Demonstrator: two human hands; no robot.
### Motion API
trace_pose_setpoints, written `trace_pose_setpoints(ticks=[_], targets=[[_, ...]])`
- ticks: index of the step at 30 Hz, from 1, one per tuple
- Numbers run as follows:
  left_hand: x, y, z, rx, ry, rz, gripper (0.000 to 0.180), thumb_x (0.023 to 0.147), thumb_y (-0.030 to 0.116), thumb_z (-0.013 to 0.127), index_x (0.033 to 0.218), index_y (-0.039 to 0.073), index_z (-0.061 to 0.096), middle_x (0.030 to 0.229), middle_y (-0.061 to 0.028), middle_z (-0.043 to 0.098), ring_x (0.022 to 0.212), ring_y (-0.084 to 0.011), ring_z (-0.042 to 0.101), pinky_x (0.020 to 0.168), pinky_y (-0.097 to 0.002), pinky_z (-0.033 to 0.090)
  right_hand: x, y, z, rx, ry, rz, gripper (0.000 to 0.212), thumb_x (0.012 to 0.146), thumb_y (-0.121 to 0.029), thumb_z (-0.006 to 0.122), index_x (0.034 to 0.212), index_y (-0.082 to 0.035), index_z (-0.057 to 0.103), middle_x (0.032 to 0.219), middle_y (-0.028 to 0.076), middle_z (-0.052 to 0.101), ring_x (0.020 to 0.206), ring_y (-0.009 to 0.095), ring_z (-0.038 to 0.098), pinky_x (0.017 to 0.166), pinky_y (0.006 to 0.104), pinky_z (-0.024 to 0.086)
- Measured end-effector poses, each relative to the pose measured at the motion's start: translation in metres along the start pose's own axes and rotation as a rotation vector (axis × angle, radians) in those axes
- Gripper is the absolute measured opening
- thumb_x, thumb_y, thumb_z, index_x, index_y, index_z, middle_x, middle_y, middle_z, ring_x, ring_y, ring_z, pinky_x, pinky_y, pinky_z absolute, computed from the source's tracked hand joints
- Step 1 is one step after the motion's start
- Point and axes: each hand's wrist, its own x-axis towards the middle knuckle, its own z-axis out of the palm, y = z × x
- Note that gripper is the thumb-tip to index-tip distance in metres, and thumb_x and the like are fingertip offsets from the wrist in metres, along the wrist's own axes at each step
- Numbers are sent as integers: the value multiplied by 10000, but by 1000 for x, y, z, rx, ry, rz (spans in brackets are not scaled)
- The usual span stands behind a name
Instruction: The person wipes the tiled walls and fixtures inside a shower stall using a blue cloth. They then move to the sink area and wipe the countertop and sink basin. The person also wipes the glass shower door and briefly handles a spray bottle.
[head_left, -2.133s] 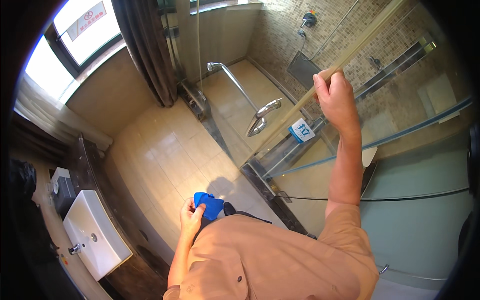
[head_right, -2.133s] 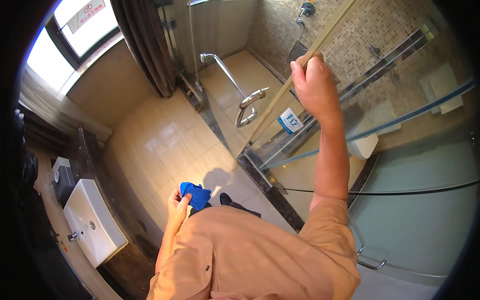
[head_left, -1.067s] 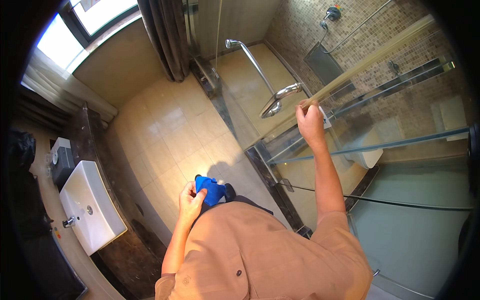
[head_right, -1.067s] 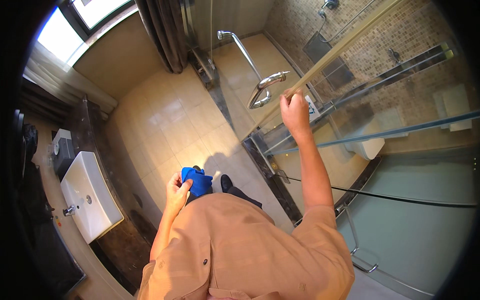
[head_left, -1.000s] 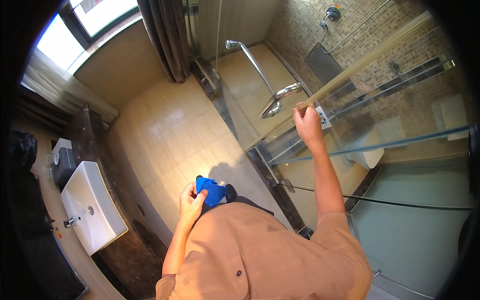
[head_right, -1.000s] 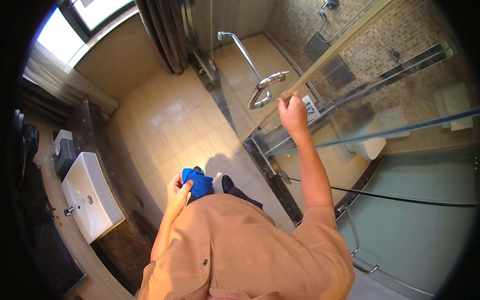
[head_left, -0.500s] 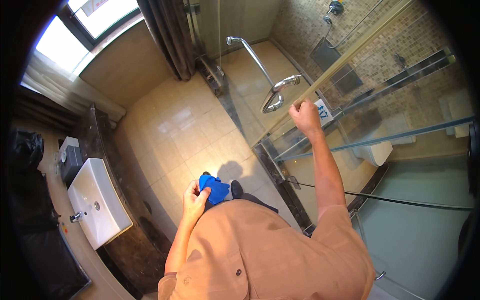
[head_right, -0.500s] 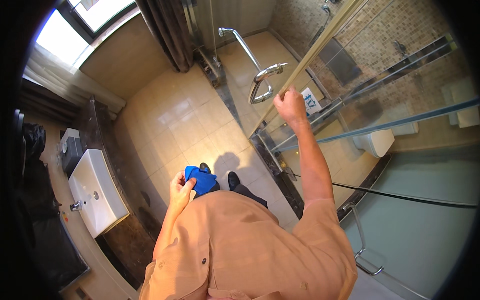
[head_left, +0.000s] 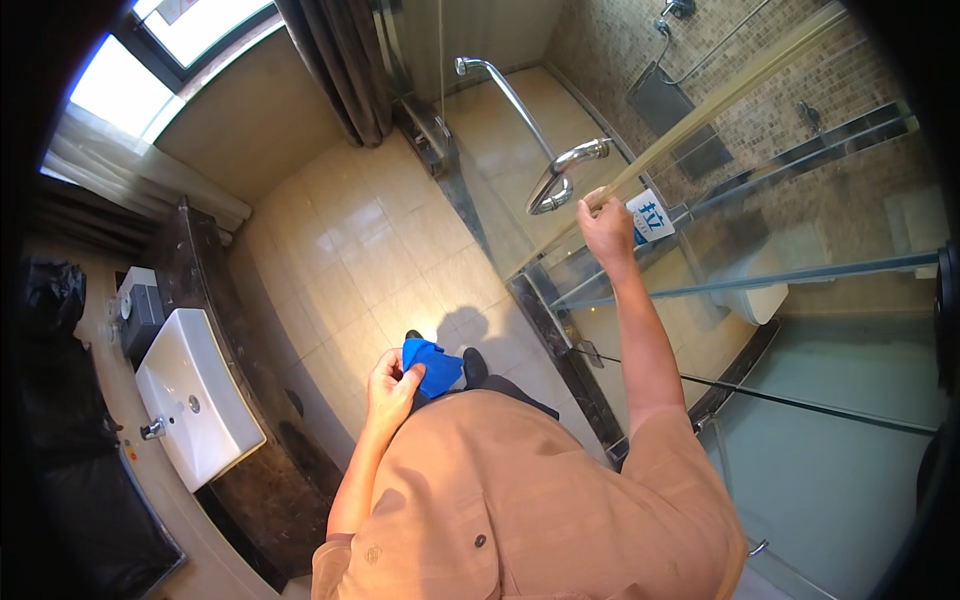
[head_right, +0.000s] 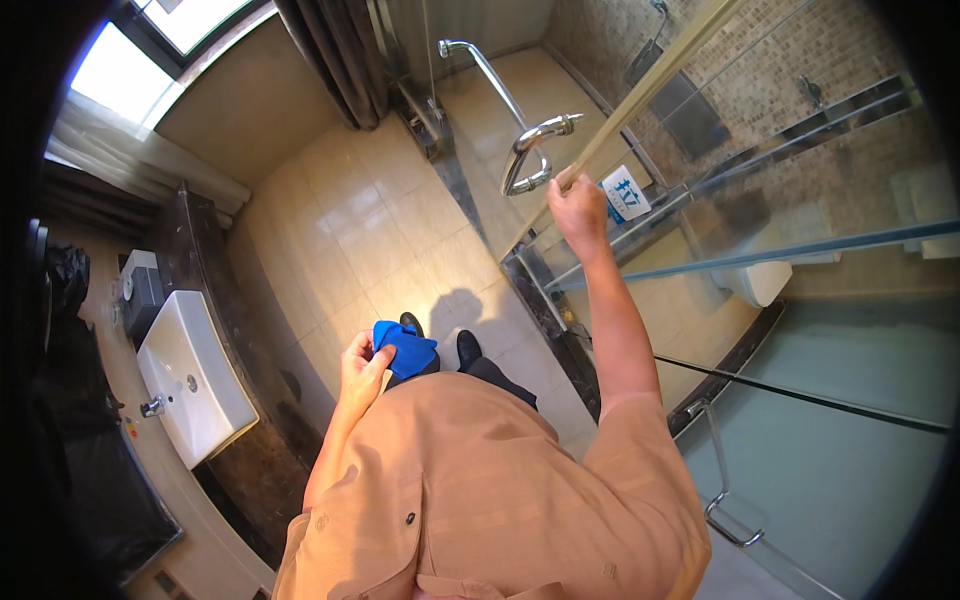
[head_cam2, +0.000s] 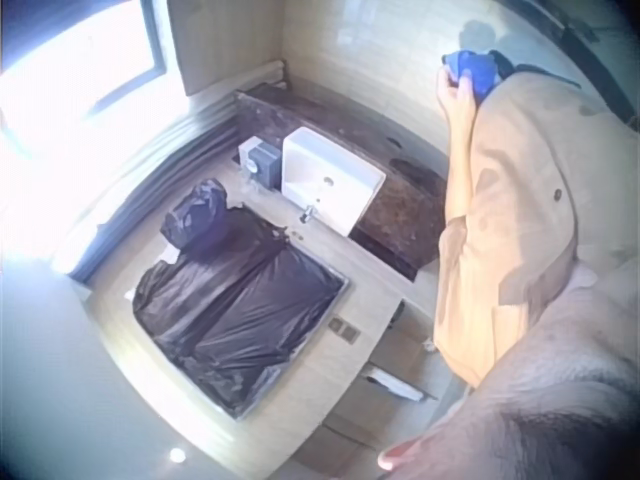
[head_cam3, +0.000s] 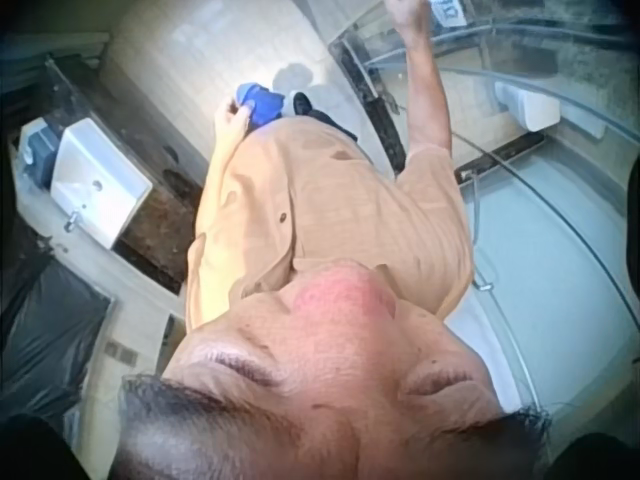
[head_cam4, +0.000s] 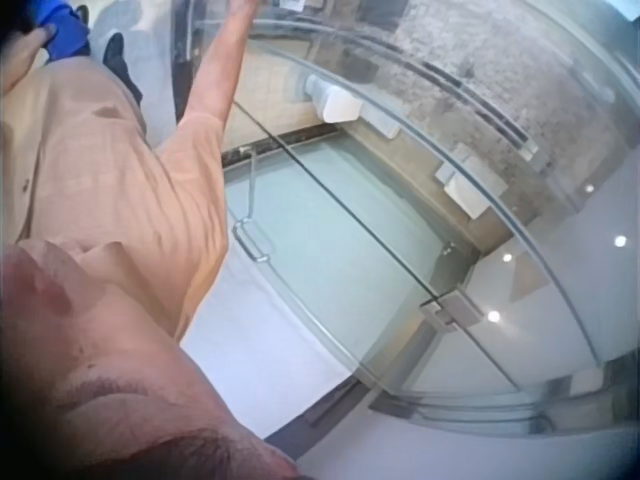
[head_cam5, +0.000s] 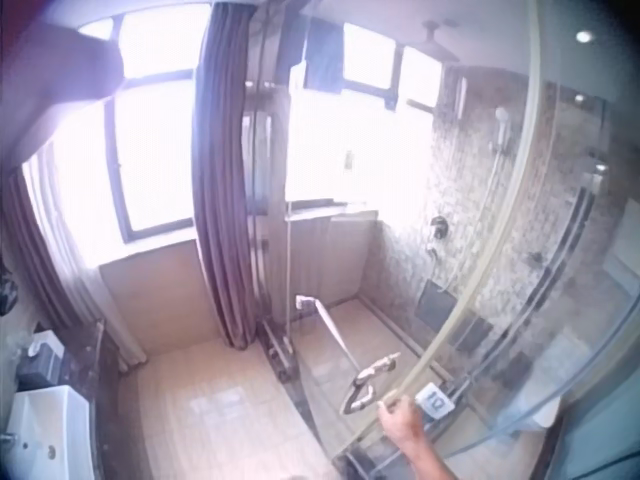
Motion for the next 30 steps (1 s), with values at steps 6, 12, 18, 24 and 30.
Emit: trace_pose_setpoints(ticks=[6, 12, 18, 24, 30], targets=[[3, -5, -3, -41, -4, 15, 134, 907, 37, 693, 1037, 21, 662, 837, 43, 634, 727, -40, 553, 675, -218, 460, 7, 9, 1, -128, -76, -33, 243, 861, -235, 696, 903, 4, 702, 882, 224, 717, 845, 428, 695, 768, 482, 557], [6, -3, -4, -73, 22, 34, 118, 908, 41, 699, 1016, 28, 654, 840, 42, 634, 730, -40, 552, 684, -220, 460, 9, 14, 1, -187, -131, -20, 236, 842, -223, 684, 865, 10, 718, 982, 240, 703, 889, 427, 689, 821, 489, 545], [5, -4, -11, -47, 42, 27, 86, 906, 40, 693, 966, 40, 630, 829, 43, 616, 728, -45, 541, 677, -225, 452, 6, 5, 0, -71, -105, 9, 190, 835, -178, 698, 871, 8, 688, 872, 220, 718, 840, 410, 700, 781, 456, 559], [10, -1, -14, -19, 40, 26, 72, 901, 44, 684, 935, 49, 620, 817, 44, 589, 724, -52, 520, 670, -234, 441, 2, 3, -9, -10, -159, 73, 211, 871, -179, 711, 953, 9, 662, 871, 213, 730, 830, 366, 726, 752, 424, 568], [14, 3, -13, 74, 61, 51, 82, 883, 53, 692, 876, 64, 611, 774, 70, 509, 700, -50, 440, 634, -236, 381, 1, -68, -64, 106, 55, -52, 369, 941, -256, 734, 1140, 18, 589, 945, 174, 727, 805, 275, 735, 749, 376, 569]])
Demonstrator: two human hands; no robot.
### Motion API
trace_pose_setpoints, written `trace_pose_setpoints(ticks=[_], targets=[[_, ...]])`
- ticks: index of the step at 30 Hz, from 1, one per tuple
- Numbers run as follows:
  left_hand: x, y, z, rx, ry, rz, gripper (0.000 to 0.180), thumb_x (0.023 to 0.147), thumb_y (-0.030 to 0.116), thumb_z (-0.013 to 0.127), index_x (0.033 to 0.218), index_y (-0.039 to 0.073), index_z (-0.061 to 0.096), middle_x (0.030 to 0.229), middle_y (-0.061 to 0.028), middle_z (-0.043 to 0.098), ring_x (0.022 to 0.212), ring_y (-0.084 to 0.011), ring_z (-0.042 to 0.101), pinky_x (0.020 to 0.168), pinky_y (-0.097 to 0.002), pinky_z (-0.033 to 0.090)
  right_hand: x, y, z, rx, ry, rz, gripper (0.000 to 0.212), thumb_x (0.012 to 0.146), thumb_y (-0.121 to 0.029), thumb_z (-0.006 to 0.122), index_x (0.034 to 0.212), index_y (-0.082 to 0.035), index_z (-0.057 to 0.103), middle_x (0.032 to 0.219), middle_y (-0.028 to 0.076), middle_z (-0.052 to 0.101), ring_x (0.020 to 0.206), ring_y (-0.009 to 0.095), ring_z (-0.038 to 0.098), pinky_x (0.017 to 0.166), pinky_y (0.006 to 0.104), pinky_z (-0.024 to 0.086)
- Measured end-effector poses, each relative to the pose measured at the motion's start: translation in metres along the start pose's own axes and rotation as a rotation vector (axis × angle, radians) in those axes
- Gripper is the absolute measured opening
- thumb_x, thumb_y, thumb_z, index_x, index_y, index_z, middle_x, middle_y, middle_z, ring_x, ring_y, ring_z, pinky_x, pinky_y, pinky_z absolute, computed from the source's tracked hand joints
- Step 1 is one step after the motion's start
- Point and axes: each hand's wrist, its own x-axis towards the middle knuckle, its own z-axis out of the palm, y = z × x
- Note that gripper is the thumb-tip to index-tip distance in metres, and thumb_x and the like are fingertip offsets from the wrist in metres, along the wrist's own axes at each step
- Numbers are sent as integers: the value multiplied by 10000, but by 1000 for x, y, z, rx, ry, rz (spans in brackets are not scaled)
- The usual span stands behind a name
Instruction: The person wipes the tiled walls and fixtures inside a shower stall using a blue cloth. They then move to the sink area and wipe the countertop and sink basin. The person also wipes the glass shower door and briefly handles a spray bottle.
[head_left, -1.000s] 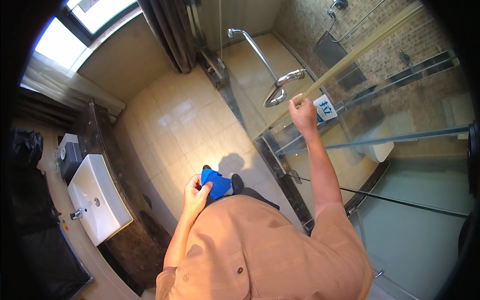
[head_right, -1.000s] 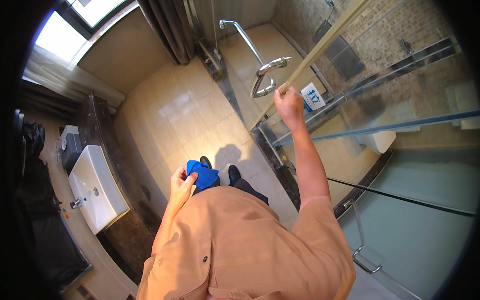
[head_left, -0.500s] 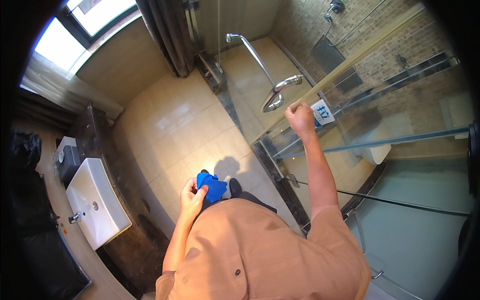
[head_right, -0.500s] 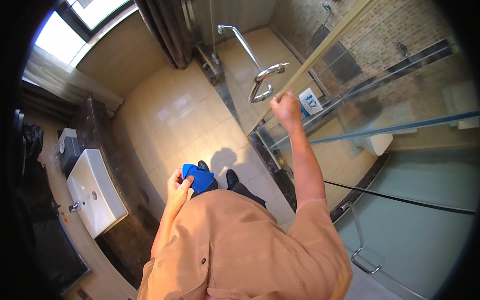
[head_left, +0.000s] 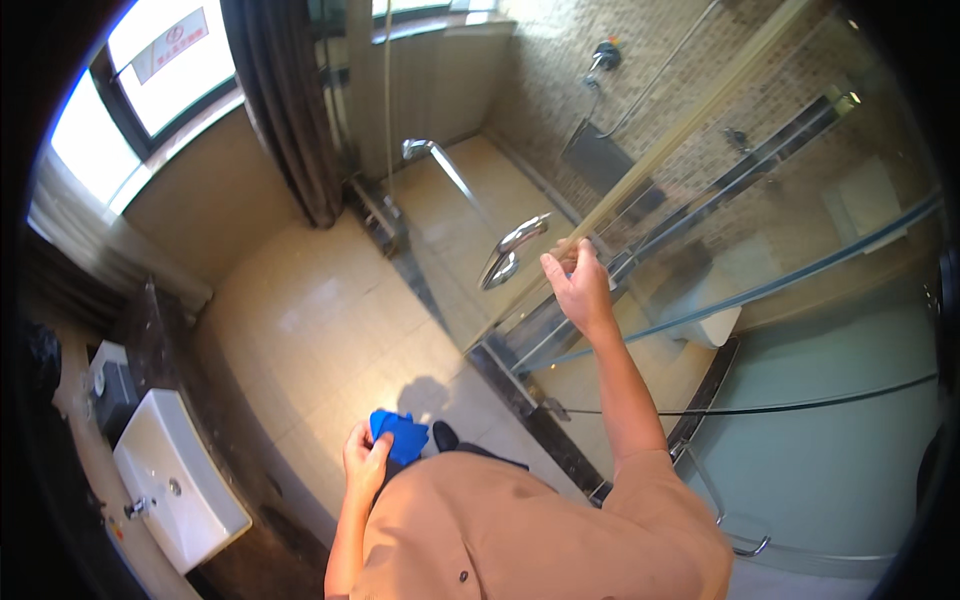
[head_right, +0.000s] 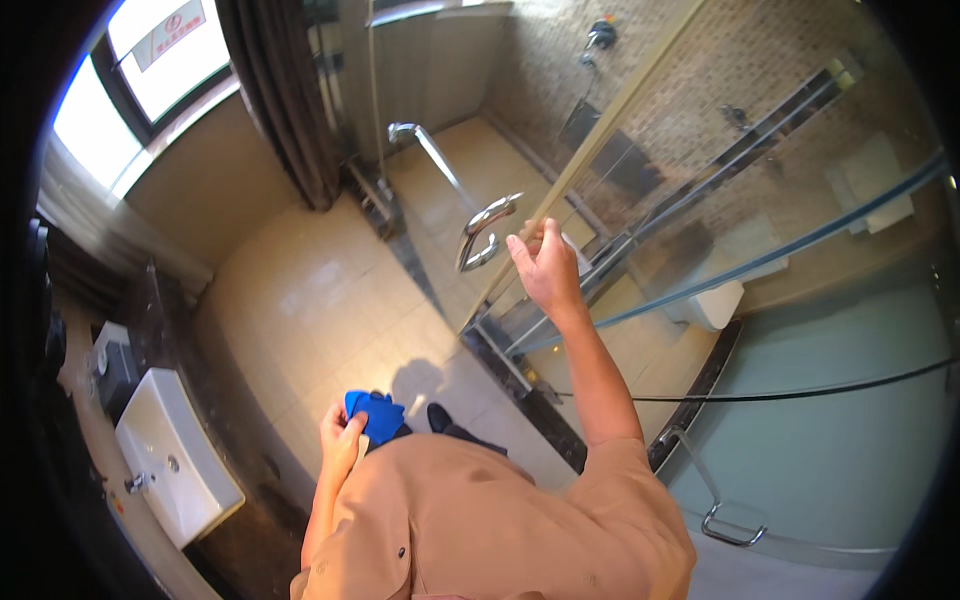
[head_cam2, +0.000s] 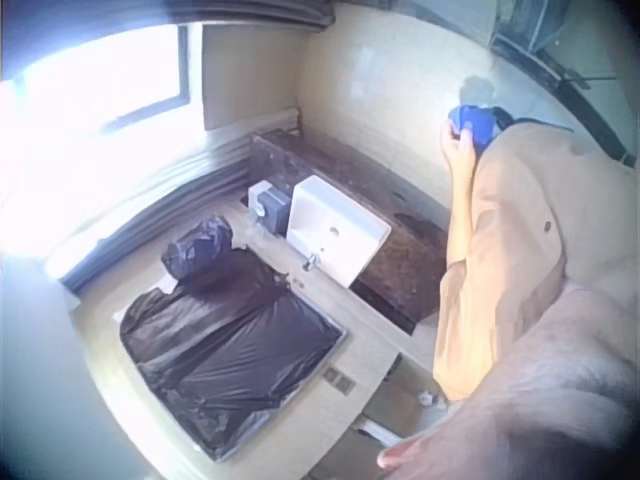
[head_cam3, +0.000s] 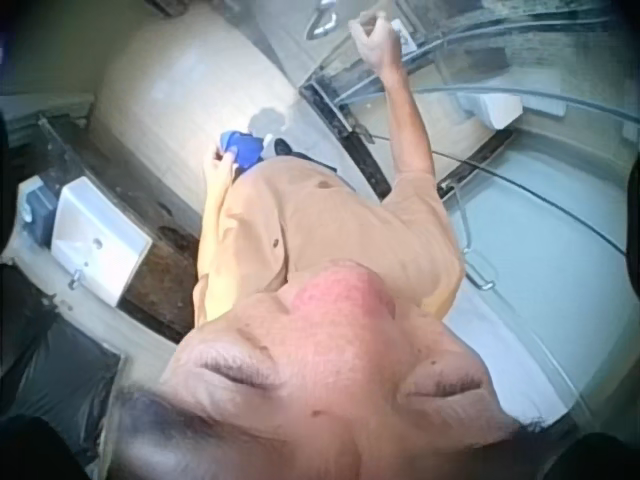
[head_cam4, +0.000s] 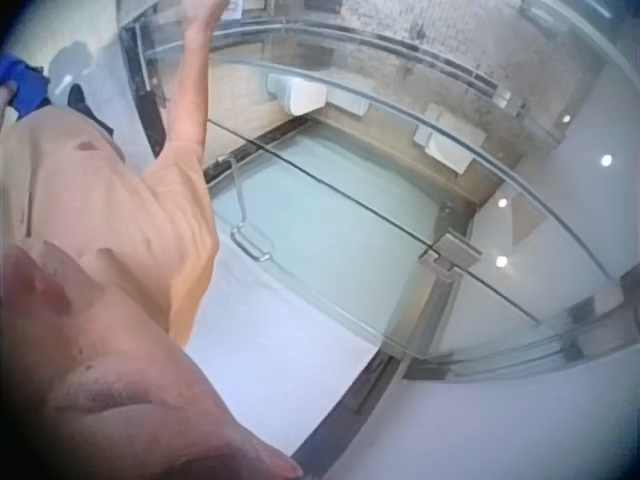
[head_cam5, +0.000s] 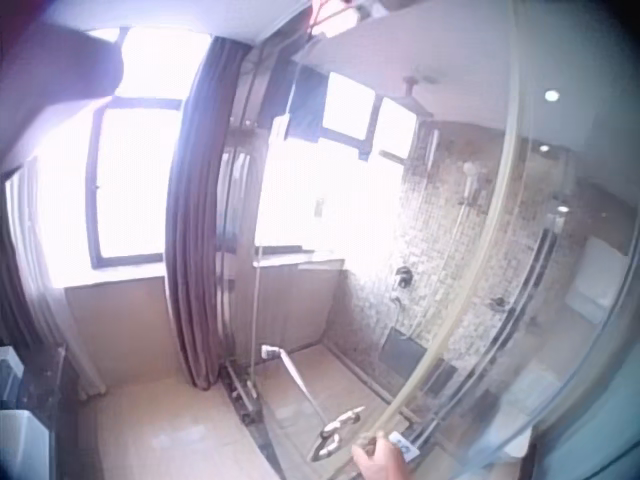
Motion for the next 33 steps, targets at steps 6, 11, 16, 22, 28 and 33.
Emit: trace_pose_setpoints(ticks=[6, 11, 16, 22, 28, 33], targets=[[12, -4, 7, -123, -80, -6, 112, 877, 8, 679, 849, 80, 597, 725, 91, 503, 639, -22, 415, 581, -219, 348, 68, -108, -82, 156, 368, -376, 341, 961, -206, 745, 1123, 30, 561, 853, 84, 674, 695, 122, 640, 628, 309, 533], [14, 3, 10, -119, -91, 15, 97, 871, -3, 687, 882, 62, 617, 727, 82, 525, 631, -20, 426, 575, -210, 349, 85, -138, -114, -216, 333, -446, 234, 966, -179, 675, 958, -1, 523, 787, 200, 671, 729, 424, 677, 645, 471, 537], [17, 0, 7, -158, -105, 27, 100, 864, -5, 694, 904, 50, 621, 730, 77, 529, 623, -19, 424, 567, -207, 344, 87, -144, -116, -207, 251, -363, 205, 963, -153, 636, 982, 9, 511, 822, 238, 681, 792, 453, 686, 668, 496, 543], [17, -1, 2, -172, -105, 30, 107, 856, -13, 700, 895, 46, 619, 725, 78, 524, 611, -16, 414, 550, -206, 328, 87, -141, -120, -139, 201, -328, 220, 964, -154, 622, 1009, 19, 494, 831, 259, 678, 820, 479, 677, 681, 503, 544], [14, 0, -1, -159, -89, 44, 118, 859, -28, 700, 878, 49, 613, 720, 84, 510, 608, -15, 408, 546, -201, 325, 83, -140, -118, -36, 213, -286, 224, 968, -150, 648, 972, 11, 493, 780, 207, 681, 739, 386, 707, 646, 440, 548], [12, -1, 0, -210, -84, 30, 130, 863, -29, 701, 877, 60, 608, 725, 89, 497, 613, -14, 406, 551, -196, 325, 79, -149, -118, -70, 247, -286, 191, 972, -114, 678, 929, -12, 522, 751, 100, 684, 664, 157, 681, 610, 321, 536]])
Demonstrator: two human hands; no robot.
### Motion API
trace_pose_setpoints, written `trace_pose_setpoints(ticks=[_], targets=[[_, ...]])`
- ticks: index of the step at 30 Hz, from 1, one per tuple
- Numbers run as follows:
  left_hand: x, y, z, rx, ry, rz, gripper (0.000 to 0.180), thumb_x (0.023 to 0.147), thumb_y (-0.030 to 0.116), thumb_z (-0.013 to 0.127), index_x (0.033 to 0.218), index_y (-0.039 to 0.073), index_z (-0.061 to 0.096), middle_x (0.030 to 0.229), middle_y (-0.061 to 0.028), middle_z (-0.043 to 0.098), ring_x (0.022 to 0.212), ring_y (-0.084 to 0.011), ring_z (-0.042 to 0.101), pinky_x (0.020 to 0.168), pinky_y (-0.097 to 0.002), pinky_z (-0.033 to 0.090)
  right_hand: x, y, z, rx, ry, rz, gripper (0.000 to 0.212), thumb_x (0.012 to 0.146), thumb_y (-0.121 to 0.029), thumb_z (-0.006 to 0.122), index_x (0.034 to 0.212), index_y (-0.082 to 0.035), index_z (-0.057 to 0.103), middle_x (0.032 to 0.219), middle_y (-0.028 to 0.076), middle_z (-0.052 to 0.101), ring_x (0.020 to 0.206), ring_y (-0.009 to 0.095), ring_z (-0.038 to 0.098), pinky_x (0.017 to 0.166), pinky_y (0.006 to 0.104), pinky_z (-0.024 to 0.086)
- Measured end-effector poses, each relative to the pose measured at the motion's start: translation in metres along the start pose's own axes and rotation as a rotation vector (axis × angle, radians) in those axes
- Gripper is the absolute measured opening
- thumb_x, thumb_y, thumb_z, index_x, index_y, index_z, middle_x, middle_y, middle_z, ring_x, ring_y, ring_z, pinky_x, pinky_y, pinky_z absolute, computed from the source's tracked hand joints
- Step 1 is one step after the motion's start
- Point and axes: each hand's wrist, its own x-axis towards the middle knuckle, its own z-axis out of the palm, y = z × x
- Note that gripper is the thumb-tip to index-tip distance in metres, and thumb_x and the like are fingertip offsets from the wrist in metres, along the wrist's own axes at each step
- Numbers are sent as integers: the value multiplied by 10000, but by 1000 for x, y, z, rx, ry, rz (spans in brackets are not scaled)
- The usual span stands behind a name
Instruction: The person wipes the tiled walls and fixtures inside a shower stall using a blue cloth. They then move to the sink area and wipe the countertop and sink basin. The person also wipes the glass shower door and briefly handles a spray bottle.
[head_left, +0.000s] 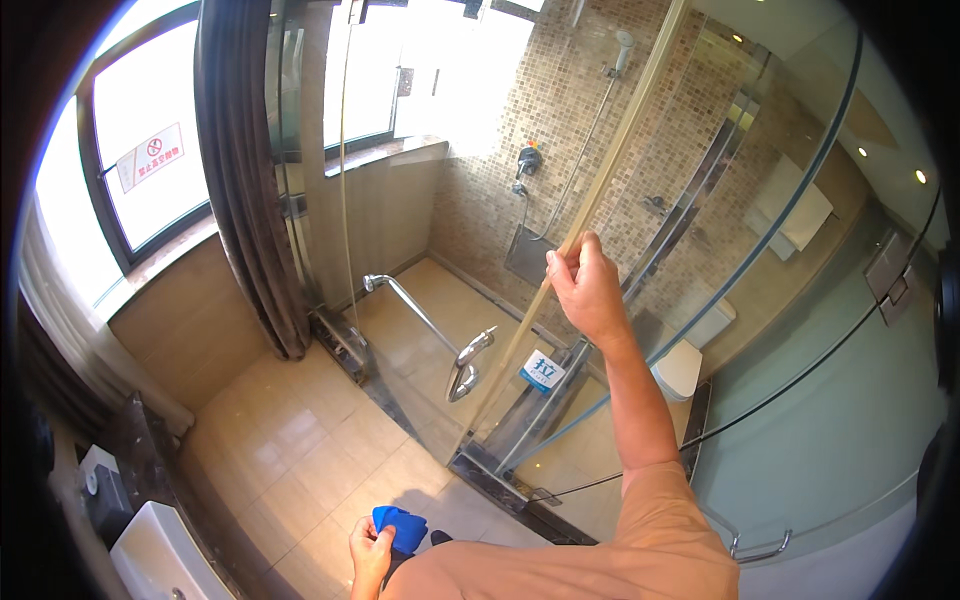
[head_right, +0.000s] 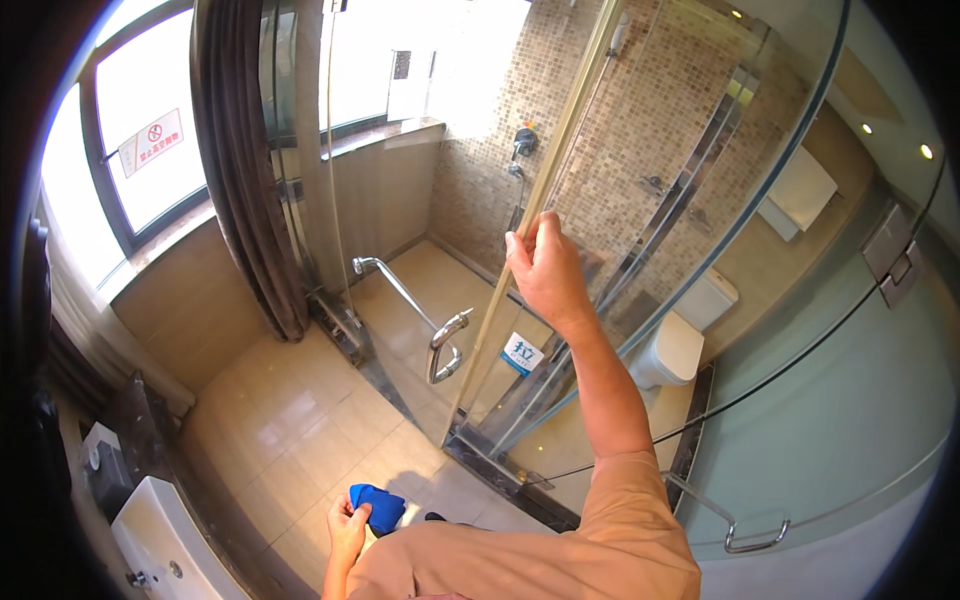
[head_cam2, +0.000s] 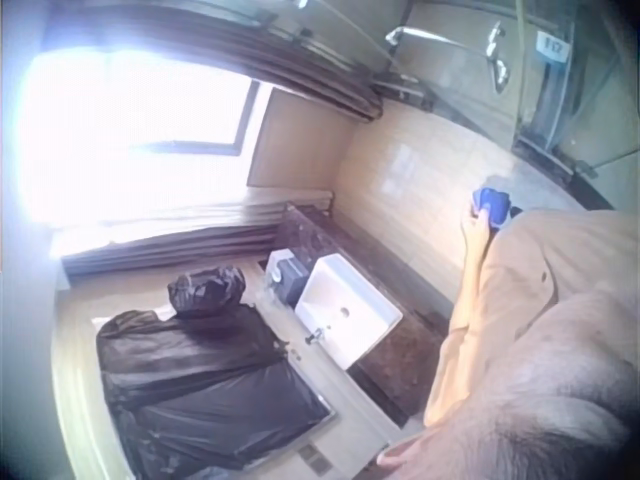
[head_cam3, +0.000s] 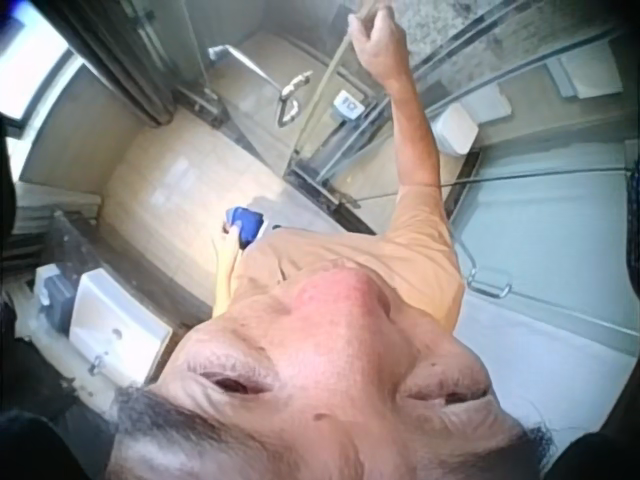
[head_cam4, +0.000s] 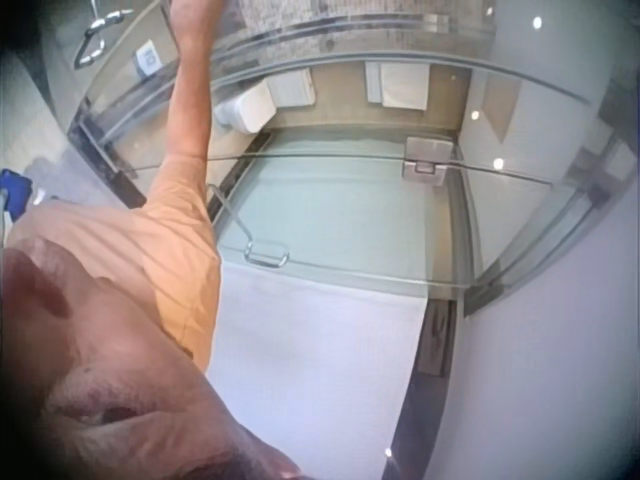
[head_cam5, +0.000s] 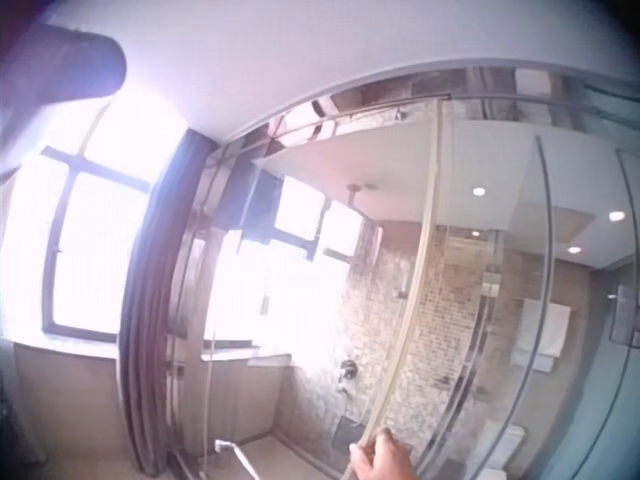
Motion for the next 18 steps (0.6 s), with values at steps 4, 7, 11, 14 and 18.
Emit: trace_pose_setpoints(ticks=[4, 7, 11, 14, 18], targets=[[-2, -4, -2, 21, 17, -5, 134, 865, -23, 704, 887, 68, 608, 729, 90, 494, 616, -16, 405, 552, -197, 324, 2, 0, 2, -21, 31, -54, 228, 958, -150, 709, 906, -18, 530, 716, 104, 670, 627, 207, 666, 598, 361, 525], [-4, -9, -2, 19, 30, 10, 137, 868, -18, 703, 886, 72, 602, 724, 92, 490, 619, -18, 407, 555, -196, 322, 4, -5, -3, -142, 31, -90, 260, 948, -175, 723, 906, -14, 524, 705, 128, 664, 638, 281, 677, 601, 398, 529], [-8, -3, 0, 9, 49, -24, 149, 879, -5, 699, 870, 79, 576, 727, 79, 487, 585, -25, 404, 518, -208, 331, 5, -2, -3, -130, 14, -83, 273, 937, -185, 730, 901, -18, 516, 708, 159, 663, 667, 367, 692, 603, 433, 537], [-7, -6, 0, 18, 56, -13, 168, 888, -2, 694, 857, 89, 555, 723, 77, 484, 577, -24, 411, 502, -211, 333, 6, 3, -2, -97, 11, -71, 263, 936, -181, 732, 894, -20, 528, 711, 149, 667, 656, 345, 691, 607, 423, 538], [-10, 3, 6, 32, 44, -28, 135, 902, 9, 694, 888, 86, 585, 729, 79, 494, 574, -22, 409, 508, -206, 333, 6, 10, -4, 20, -40, -53, 231, 948, -161, 717, 910, -10, 547, 713, 133, 672, 632, 280, 685, 609, 392, 538]])
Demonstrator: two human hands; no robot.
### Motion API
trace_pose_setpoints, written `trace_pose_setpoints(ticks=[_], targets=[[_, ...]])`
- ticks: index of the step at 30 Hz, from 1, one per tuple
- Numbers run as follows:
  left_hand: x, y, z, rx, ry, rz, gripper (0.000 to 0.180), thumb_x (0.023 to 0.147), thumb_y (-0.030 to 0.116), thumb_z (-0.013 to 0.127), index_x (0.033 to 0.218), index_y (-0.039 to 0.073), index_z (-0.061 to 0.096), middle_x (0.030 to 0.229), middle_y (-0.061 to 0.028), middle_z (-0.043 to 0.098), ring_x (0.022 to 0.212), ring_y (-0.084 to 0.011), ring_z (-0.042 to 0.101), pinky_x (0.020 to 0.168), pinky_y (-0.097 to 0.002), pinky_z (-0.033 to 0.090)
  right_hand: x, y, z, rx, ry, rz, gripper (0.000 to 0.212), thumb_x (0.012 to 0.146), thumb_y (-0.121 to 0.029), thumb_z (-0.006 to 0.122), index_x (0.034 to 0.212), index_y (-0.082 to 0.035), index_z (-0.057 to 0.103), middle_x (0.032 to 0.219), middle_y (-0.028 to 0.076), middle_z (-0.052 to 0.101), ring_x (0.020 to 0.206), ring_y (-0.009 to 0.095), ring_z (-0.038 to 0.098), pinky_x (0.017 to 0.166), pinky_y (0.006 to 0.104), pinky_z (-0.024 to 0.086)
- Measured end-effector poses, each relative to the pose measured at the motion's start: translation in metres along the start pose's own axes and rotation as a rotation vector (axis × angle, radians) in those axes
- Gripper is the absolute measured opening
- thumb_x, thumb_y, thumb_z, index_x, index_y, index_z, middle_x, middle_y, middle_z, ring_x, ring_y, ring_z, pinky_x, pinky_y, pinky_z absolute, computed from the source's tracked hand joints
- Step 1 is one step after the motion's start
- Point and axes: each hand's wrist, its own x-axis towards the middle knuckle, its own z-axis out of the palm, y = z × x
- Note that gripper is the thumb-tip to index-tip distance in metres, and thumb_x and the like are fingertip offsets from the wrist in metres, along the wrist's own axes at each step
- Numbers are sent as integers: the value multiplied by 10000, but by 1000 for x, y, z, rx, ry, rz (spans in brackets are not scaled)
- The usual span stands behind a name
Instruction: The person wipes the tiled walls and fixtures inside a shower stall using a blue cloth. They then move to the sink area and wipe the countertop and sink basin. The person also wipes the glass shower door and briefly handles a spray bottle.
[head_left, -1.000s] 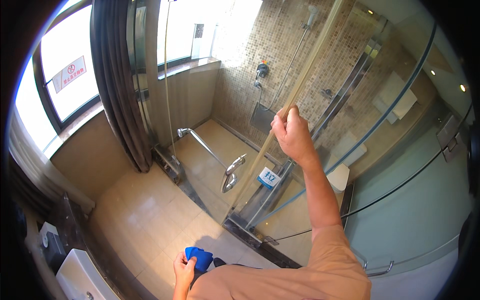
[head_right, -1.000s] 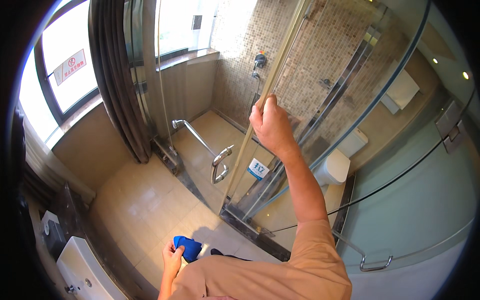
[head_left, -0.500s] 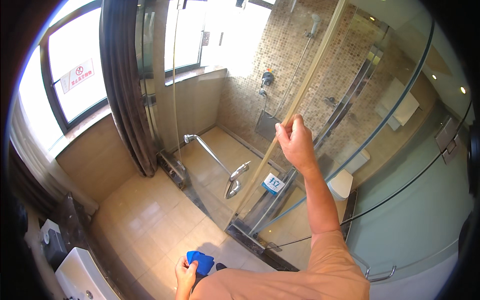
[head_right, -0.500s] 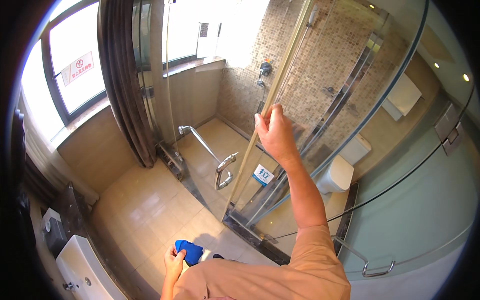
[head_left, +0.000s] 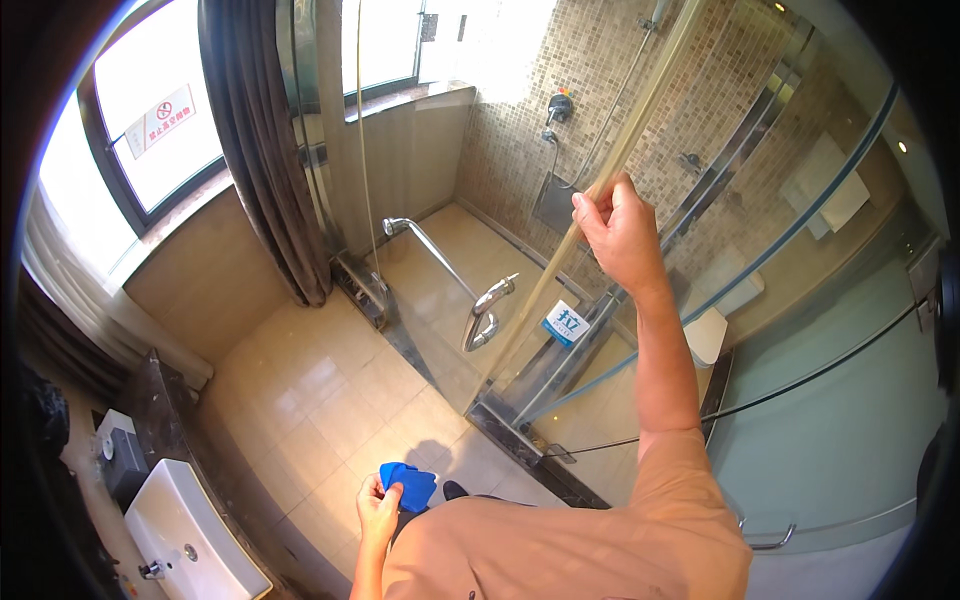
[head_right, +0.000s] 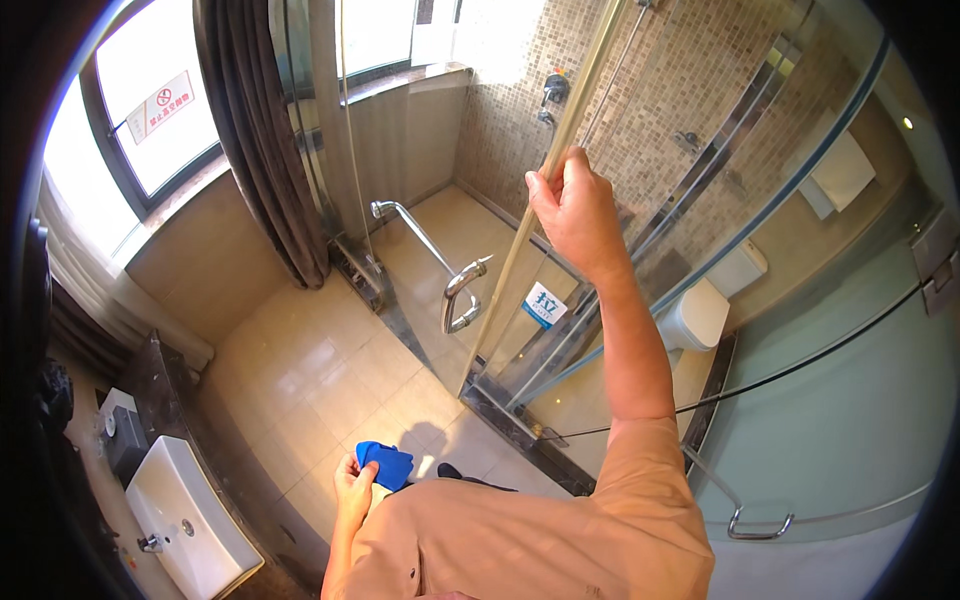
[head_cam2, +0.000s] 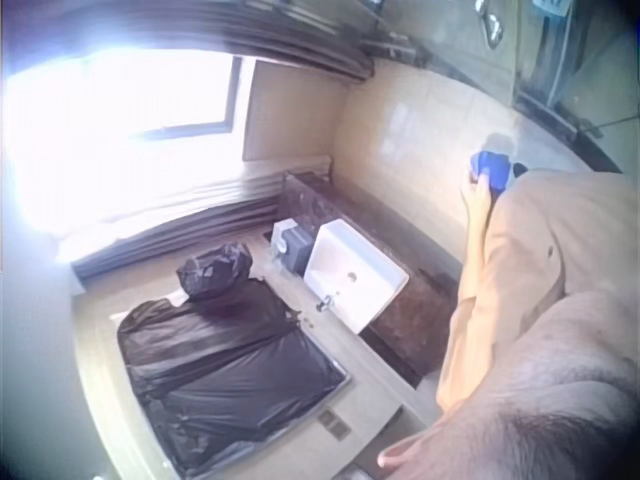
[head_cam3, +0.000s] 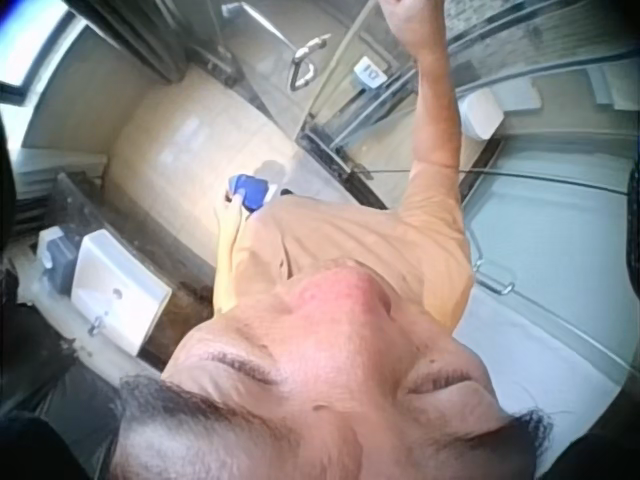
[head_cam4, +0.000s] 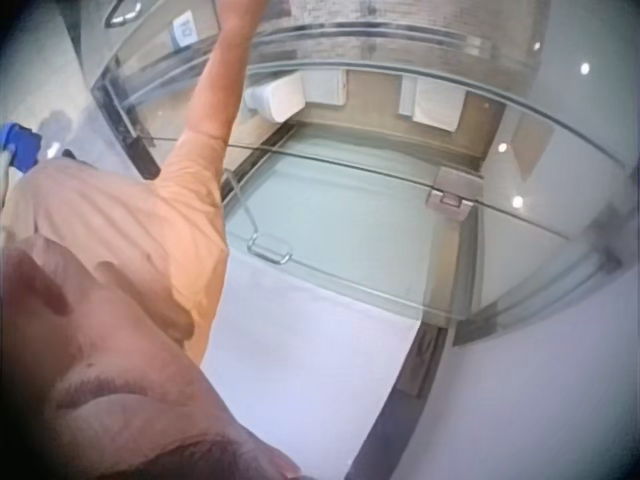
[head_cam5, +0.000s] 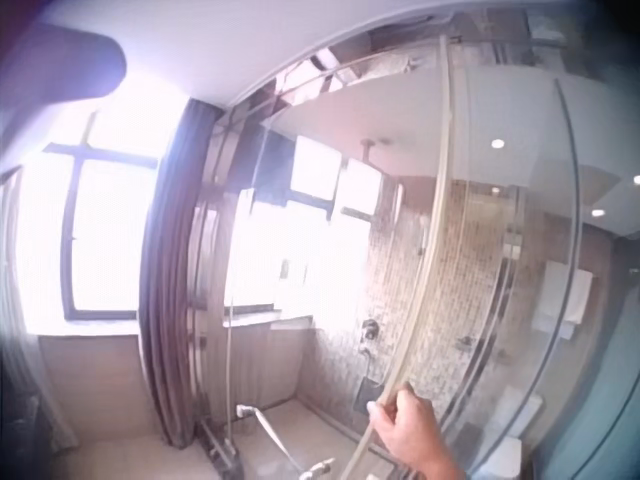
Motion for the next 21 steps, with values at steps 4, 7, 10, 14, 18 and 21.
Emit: trace_pose_setpoints(ticks=[4, 7, 10, 14, 18, 21], targets=[[1, -3, 4, 4, -11, -7, 111, 906, 19, 699, 910, 84, 609, 737, 83, 509, 588, -19, 412, 530, -200, 337, 1, 2, -2, 98, -50, 36, 211, 955, -140, 703, 922, -6, 543, 716, 113, 673, 649, 212, 695, 603, 368, 538], [6, -14, 2, -9, -27, 23, 110, 903, 16, 697, 905, 84, 611, 737, 87, 514, 610, -17, 414, 552, -198, 338, 2, 2, -2, 147, -91, 69, 187, 970, -127, 682, 945, -7, 541, 738, 97, 688, 700, 179, 722, 627, 346, 558], [6, -14, 2, -12, -25, -1, 109, 898, 10, 692, 909, 84, 613, 737, 88, 512, 624, -16, 406, 561, -203, 337, 0, -1, -3, 226, -111, 108, 170, 983, -124, 666, 972, -9, 541, 772, 94, 706, 755, 180, 747, 663, 332, 578], [10, -14, 4, -10, -15, 6, 137, 887, 4, 690, 865, 95, 591, 731, 86, 500, 621, -23, 398, 556, -213, 333, -1, 6, -5, 238, -136, 126, 172, 991, -135, 662, 991, -7, 547, 796, 100, 711, 763, 166, 743, 680, 317, 584], [13, -20, 0, 15, -41, 21, 172, 879, 1, 693, 825, 102, 565, 727, 83, 499, 622, -31, 402, 557, -217, 333, 5, 3, -17, 157, -151, 65, 212, 997, -177, 676, 1004, 1, 560, 793, 93, 694, 703, 126, 694, 647, 291, 566], [14, -13, 3, 28, -50, 53, 159, 869, 0, 701, 826, 93, 579, 726, 81, 507, 621, -32, 406, 556, -215, 337, 28, -18, -30, 172, 39, 27, 261, 994, -219, 699, 1015, 6, 568, 786, 85, 679, 675, 106, 658, 607, 273, 544]])
